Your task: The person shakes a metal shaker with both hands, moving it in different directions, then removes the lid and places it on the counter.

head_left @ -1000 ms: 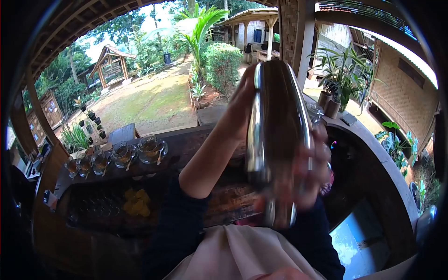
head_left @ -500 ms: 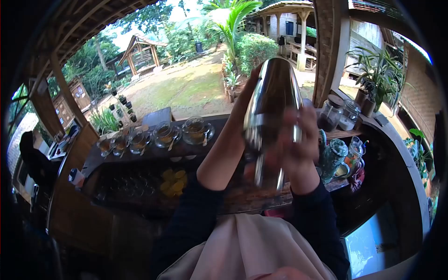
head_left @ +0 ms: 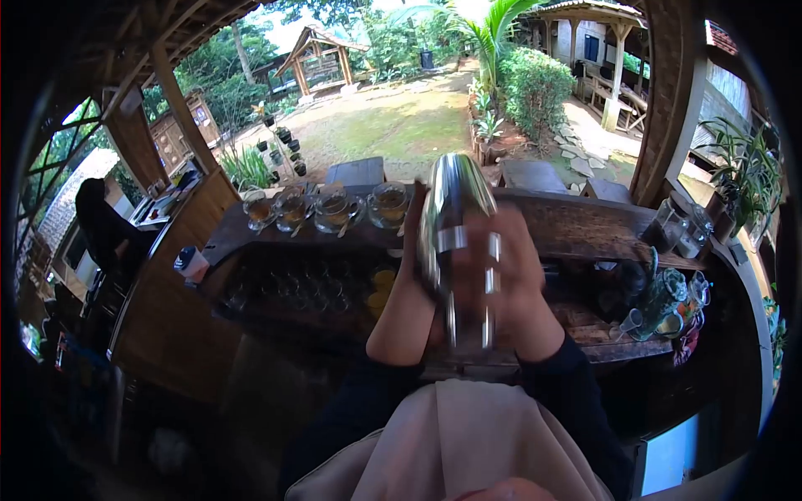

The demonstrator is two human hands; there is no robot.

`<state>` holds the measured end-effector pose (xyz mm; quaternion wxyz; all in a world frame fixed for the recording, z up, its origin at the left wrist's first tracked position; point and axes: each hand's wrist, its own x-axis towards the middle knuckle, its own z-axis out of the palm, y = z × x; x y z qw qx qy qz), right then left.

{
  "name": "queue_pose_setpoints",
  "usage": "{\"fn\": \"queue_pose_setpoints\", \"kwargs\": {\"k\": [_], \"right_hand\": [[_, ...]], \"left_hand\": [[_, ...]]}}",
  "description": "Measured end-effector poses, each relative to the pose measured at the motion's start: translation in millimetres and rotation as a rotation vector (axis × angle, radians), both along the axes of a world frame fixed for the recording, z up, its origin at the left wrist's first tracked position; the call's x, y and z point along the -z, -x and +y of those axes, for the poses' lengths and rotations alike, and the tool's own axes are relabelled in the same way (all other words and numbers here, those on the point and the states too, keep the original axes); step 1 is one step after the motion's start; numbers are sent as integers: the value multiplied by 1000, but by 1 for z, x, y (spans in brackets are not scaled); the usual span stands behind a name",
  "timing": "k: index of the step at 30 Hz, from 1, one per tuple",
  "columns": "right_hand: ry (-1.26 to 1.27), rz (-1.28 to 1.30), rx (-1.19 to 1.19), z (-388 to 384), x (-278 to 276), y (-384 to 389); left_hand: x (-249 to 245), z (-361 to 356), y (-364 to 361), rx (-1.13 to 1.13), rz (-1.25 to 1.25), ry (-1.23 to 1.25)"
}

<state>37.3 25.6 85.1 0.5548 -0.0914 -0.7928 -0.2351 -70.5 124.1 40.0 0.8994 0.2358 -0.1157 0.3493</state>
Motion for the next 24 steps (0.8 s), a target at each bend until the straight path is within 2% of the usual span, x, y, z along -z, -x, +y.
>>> {"fn": "queue_pose_setpoints", "kwargs": {"k": [1, 2, 4, 5, 7, 8, 10, 11, 13, 15, 16, 17, 18, 19, 20, 21, 22, 24], "right_hand": [[82, 129, -54, 40, 8, 1], [415, 469, 36, 52, 9, 23], [528, 587, 58, 45, 5, 43], [380, 400, 32, 35, -1, 49], [60, 33, 1, -1, -9, 64], [-119, -148, -8, -16, -9, 72], [-446, -195, -156, -25, 4, 93], [-450, -200, -163, -14, 11, 97], [-299, 26, -297, 18, 39, 105], [82, 182, -58, 53, 38, 103], [367, 390, -61, 64, 37, 114], [652, 595, -61, 71, 35, 125], [647, 587, -71, 61, 31, 128], [537, 462, -81, 41, 21, 128], [426, 341, -89, 22, 12, 128], [201, 146, -144, 5, 7, 129], [-18, -47, -199, -10, 4, 130], [-288, -193, -278, -32, 5, 131]], "left_hand": [[33, 36, -2, 544, -498, 275], [45, 57, -10, -17, -363, -65], [47, 57, 18, -151, -151, 71], [33, 52, 34, -156, -155, 53], [-14, 7, 73, 156, -175, 66], [-20, -11, 88, 308, -187, 80], [-7, -34, 87, 223, -403, -282], [-6, -29, 78, -203, -528, -495], [32, 9, 68, -271, -524, -444], [97, 61, 53, -234, -652, 135], [110, 70, 52, -210, -710, 420], [90, 55, 75, -240, -404, 420], [56, 33, 104, -268, -100, 408], [36, 20, 117, -273, -108, 388], [22, 7, 129, -47, -151, 298], [11, -6, 138, 176, -190, 220], [-2, -14, 145, 132, -145, -11], [4, -13, 124, -248, -552, -611]]}}
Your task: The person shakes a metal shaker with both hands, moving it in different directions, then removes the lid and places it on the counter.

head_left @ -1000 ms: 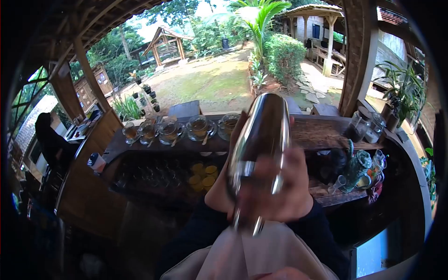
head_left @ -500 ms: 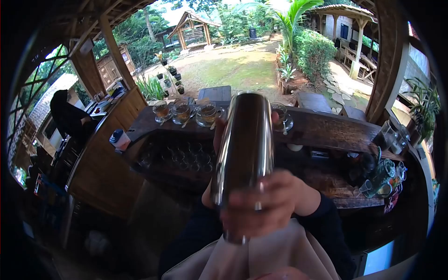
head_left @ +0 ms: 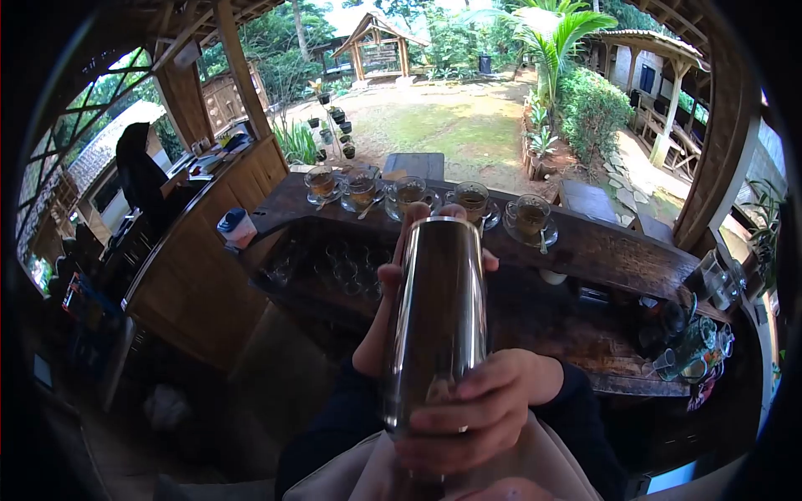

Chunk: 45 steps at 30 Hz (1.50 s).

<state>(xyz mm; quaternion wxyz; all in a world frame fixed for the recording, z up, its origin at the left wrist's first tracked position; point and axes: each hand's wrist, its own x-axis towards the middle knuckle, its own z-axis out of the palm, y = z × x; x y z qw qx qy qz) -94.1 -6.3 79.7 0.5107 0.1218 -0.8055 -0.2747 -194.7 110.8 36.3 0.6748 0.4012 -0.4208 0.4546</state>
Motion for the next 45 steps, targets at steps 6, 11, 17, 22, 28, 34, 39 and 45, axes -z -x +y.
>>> {"fn": "queue_pose_setpoints", "kwargs": {"k": [6, 11, 17, 22, 28, 34, 39, 45], "right_hand": [[703, 333, 116, 91, 30, 7], [476, 180, 86, 48, 10, -4], [61, 266, -282, 28, 35, 8], [1062, 416, 75, 85, 46, -12], [262, 44, -87, -15, 9, -37], [534, 156, 104, 53, 37, -56], [810, 310, 99, 46, 47, -70], [-173, 50, -233, -3, 75, -84]], "left_hand": [[38, 22, 20, 658, 301, 572], [15, 0, 14, 455, 256, 598], [15, -8, 9, 95, 173, 200], [119, 55, -17, -604, 626, 747], [32, -18, -25, 275, 108, 220], [73, -2, -76, 1213, -208, 406], [60, -12, -46, 592, 412, 746], [5, -54, -71, 50, 57, 105]]}}
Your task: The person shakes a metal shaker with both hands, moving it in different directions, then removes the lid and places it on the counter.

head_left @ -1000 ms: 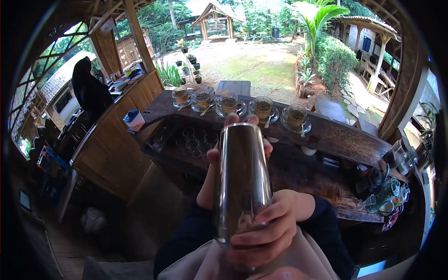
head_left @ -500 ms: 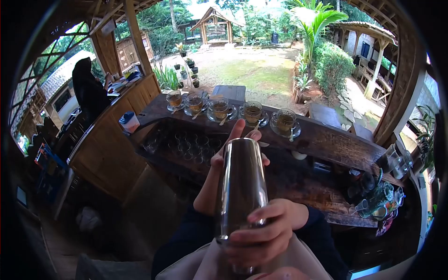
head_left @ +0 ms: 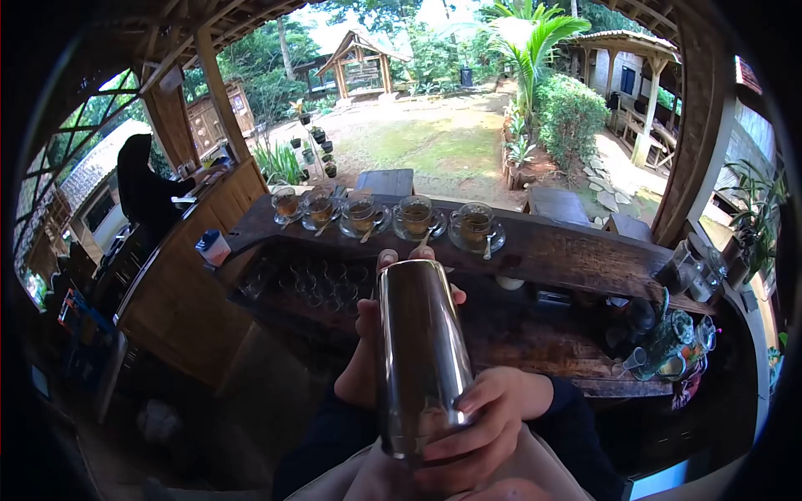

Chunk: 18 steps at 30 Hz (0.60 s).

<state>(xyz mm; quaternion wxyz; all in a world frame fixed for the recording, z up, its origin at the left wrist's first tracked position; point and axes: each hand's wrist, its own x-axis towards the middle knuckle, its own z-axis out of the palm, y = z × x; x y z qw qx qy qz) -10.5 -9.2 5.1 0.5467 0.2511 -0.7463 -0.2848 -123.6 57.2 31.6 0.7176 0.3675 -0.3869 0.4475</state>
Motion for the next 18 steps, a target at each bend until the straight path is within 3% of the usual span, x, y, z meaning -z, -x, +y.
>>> {"fn": "queue_pose_setpoints", "kwargs": {"k": [1, 2, 3, 4, 5, 6, 7, 8, 9, 11, 13, 14, 15, 16, 17, 18], "right_hand": [[87, 175, -63, 15, 0, 4], [179, 355, -123, 30, -9, 6], [429, 169, 170, 20, -33, -32], [637, 101, 309, 32, -34, -49], [1000, 263, 237, 44, -27, -47], [1376, 450, 168, 51, -22, -49], [1367, 457, 176, 42, -28, -57], [1228, 453, 240, 26, -41, -67], [1088, 445, 304, 8, -55, -76], [616, 139, 469, -35, -74, -90], [1, 255, 178, -22, -51, -78], [-3, 253, 194, -18, -44, -86], [15, 298, 147, -15, -39, -94], [33, 344, 99, -15, -37, -103], [346, 143, 421, -27, -49, -142], [486, 157, 616, -14, -48, -157]], "left_hand": [[-6, -23, -7, -39, 42, 205], [4, -13, -9, 187, 177, 323], [23, 9, -10, 413, 314, 440], [36, 41, -18, 109, 506, 557], [76, 66, -30, 88, 320, 584], [74, 60, -44, 8, 524, 897], [64, 52, -56, -83, 730, 1201], [46, 39, -62, 196, 563, 1048], [24, 34, -65, 202, 571, 1029], [-8, 17, -68, 211, 731, 409], [-16, -11, -83, 461, 426, 211], [-15, -6, -115, 233, 49, -31], [-14, 0, -120, 250, 51, -28], [-11, 5, -121, 375, 275, 139], [-6, 13, -127, 496, 496, 305], [25, 43, -145, 320, 641, 439]]}}
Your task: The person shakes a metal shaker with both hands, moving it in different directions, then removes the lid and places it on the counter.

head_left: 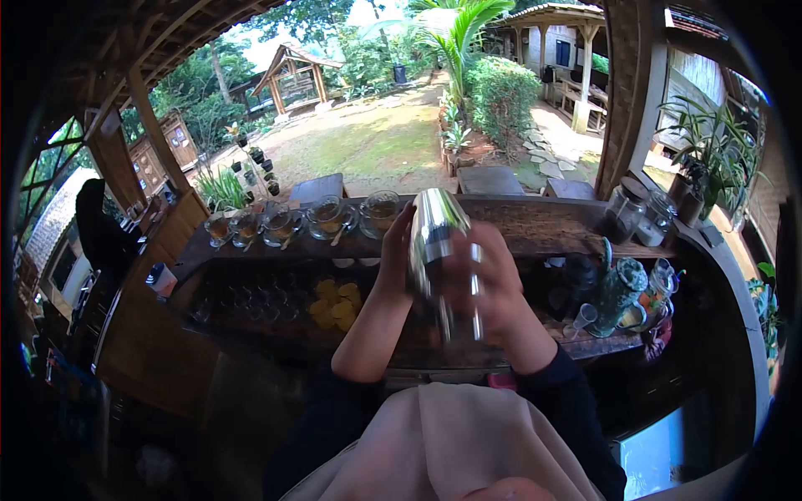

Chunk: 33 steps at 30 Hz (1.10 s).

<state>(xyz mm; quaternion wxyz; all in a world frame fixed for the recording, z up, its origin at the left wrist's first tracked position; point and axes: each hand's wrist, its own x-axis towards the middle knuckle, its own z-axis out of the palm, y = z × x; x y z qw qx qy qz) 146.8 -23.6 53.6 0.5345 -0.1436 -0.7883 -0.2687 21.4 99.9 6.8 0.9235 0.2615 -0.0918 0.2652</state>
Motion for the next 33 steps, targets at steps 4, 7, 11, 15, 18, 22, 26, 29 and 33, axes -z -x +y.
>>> {"fn": "queue_pose_setpoints", "kwargs": {"k": [4, 7, 11, 15, 18, 22, 26, 29, 33], "right_hand": [[599, 524, -36, 17, 0, -40], [173, 186, 65, -40, -51, -60], [61, 153, -90, -44, -49, -101], [-186, 153, 276, -24, -55, -128], [389, 712, 49, -8, -53, -149], [-433, 2, 280, -80, -85, -131], [-715, 165, 130, -38, -50, -135], [-565, 62, 297, -53, -91, -169], [2, 466, 359, -69, -102, -151]], "left_hand": [[58, 35, -69, 179, -177, 385], [-49, -45, -77, -13, -147, -43], [-64, -55, -104, -141, -357, -546], [-101, -21, -161, -185, 26, -474], [-92, -11, -205, -302, 405, 60], [-130, -83, -172, 163, -97, -369], [-142, -98, -180, 170, -290, -635], [-151, -54, -224, 427, -254, -471], [-122, -17, -258, 397, -177, -328]]}}
